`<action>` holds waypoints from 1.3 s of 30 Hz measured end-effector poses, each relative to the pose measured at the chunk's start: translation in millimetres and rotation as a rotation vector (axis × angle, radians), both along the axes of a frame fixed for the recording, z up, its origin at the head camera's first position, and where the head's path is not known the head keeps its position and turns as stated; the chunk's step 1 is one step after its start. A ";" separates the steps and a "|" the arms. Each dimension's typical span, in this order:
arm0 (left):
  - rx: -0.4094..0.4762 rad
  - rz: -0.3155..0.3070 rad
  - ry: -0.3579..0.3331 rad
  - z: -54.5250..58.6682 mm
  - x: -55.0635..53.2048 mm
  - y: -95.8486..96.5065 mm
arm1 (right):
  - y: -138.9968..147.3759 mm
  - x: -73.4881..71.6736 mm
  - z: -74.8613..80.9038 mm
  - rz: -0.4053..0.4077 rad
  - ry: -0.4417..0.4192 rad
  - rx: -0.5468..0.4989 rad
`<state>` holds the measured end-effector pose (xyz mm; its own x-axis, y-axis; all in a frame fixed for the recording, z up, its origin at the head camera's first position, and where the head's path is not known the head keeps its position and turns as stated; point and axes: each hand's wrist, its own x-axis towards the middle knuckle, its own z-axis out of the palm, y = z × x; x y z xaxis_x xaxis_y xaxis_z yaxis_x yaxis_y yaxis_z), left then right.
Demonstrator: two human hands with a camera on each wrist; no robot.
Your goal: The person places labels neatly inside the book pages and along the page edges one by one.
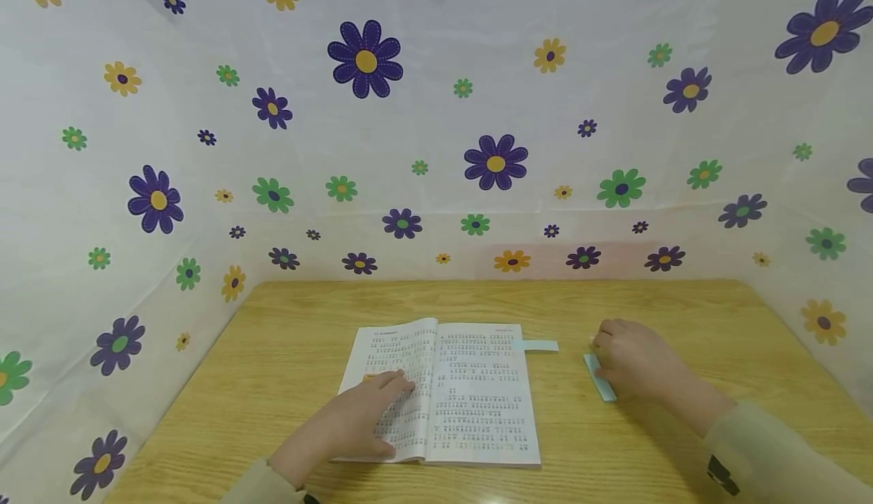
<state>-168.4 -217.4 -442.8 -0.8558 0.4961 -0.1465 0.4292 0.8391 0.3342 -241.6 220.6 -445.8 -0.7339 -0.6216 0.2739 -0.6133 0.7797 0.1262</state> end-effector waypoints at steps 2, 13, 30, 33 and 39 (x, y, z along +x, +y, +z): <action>0.000 -0.002 0.003 -0.1 0.0 -0.1 | 0.6 0.3 0.3 0.000 0.008 0.007; 0.000 -0.007 0.005 2.1 -0.3 -0.7 | 4.5 -1.7 4.2 0.004 0.046 -0.014; 0.007 -0.005 -0.007 3.6 -0.3 -1.0 | 2.9 -1.5 5.7 0.018 0.079 -0.034; 0.006 -0.006 -0.007 2.7 -0.5 -1.2 | 2.2 -1.5 6.5 0.021 0.087 -0.024; -0.006 0.000 -0.008 0.7 -0.8 -1.1 | 0.2 -1.2 8.4 0.025 0.090 -0.018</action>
<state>-169.2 -218.6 -442.1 -0.8548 0.4949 -0.1561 0.4262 0.8412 0.3329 -242.8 220.8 -437.4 -0.6902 -0.6338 0.3493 -0.6192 0.7670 0.1682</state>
